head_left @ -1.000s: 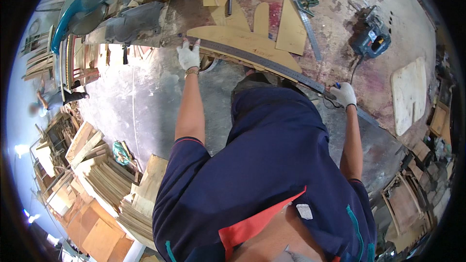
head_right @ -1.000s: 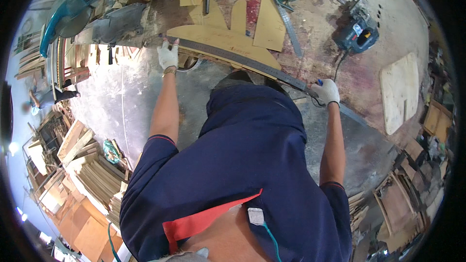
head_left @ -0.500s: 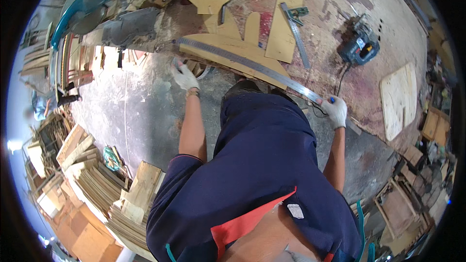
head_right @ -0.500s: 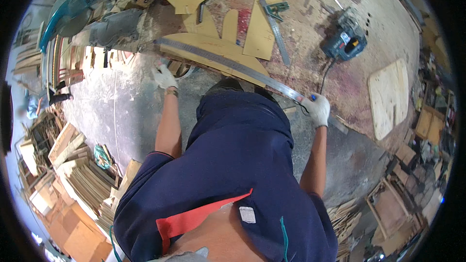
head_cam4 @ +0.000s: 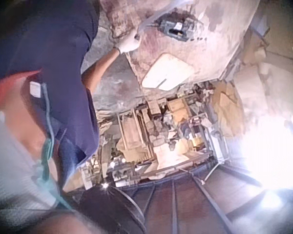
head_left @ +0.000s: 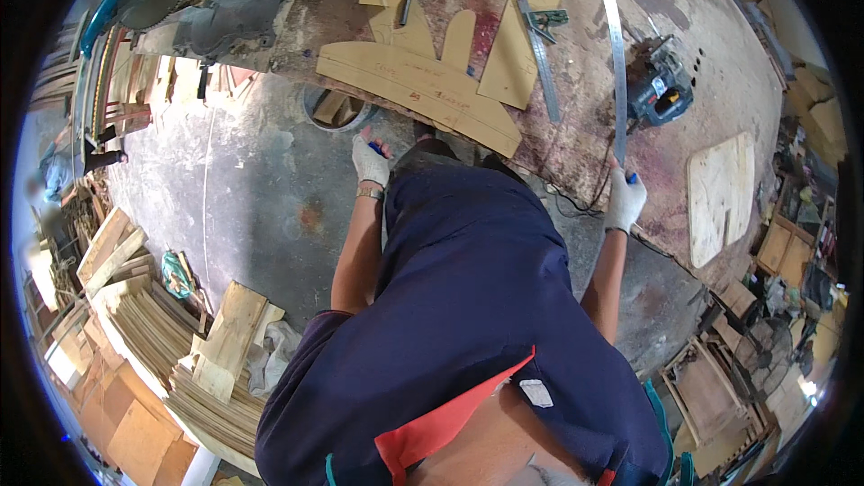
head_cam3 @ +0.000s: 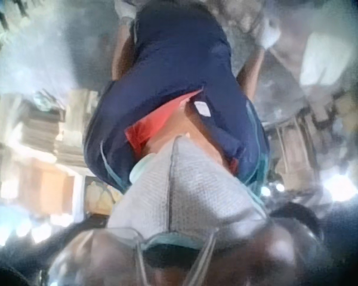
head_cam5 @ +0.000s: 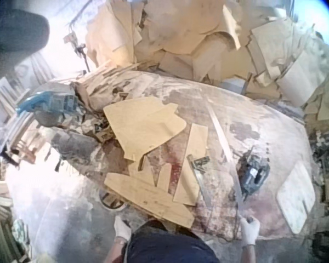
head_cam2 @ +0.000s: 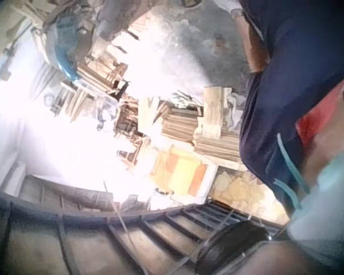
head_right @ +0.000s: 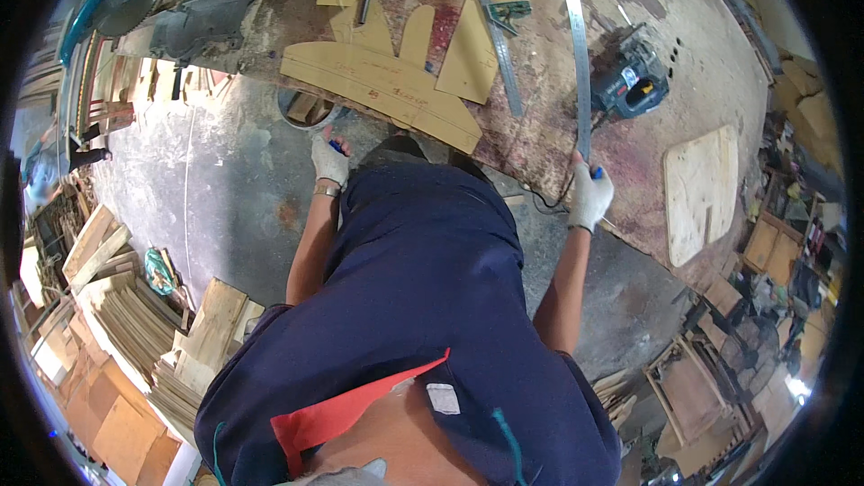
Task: The person uses a metal ruler and a square to measure and mark lines on a piece of wood. They then use a pencil to draw along the ruler and square to create straight lines on the wood.
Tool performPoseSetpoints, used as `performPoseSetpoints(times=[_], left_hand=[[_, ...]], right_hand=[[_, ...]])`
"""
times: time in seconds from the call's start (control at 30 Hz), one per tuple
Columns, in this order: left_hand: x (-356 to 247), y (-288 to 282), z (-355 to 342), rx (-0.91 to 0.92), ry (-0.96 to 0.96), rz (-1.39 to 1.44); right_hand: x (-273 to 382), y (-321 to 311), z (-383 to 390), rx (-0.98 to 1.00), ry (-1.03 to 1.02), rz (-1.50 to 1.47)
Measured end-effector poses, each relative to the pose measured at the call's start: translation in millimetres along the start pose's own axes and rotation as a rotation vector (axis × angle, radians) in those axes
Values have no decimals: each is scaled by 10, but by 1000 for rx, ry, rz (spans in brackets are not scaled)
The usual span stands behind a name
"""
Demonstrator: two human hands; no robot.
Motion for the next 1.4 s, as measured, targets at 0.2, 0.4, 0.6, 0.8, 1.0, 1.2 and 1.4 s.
performPoseSetpoints(times=[0.2,0.4,0.6,0.8,1.0,1.2,1.4], left_hand=[[28,-188,49,44,114,-150],[-203,137,389,165,251,-370],[-408,595,842,351,202,-500],[-293,851,1138,625,158,-842],[-238,1161,1563,946,155,-804],[-433,1456,1832,1018,216,-897],[-621,1539,1872,852,348,-1079]], right_hand=[[188,430,-150,25,-28,234],[110,609,-887,115,-65,165],[904,635,-634,-17,-198,50],[1056,955,34,249,-147,-491],[1323,1081,650,593,49,-919],[1575,1129,959,607,68,-861],[1725,1172,1030,692,-13,-770]])
Point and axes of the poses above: each hand's wrist, its own z-axis away from the middle knuckle, its own y-axis out of the palm, x = y × z, the point moved 5 cm from there along -z, towards the middle knuckle, and after that the axes turned 10 degrees about -z, right-handed, at the moved point
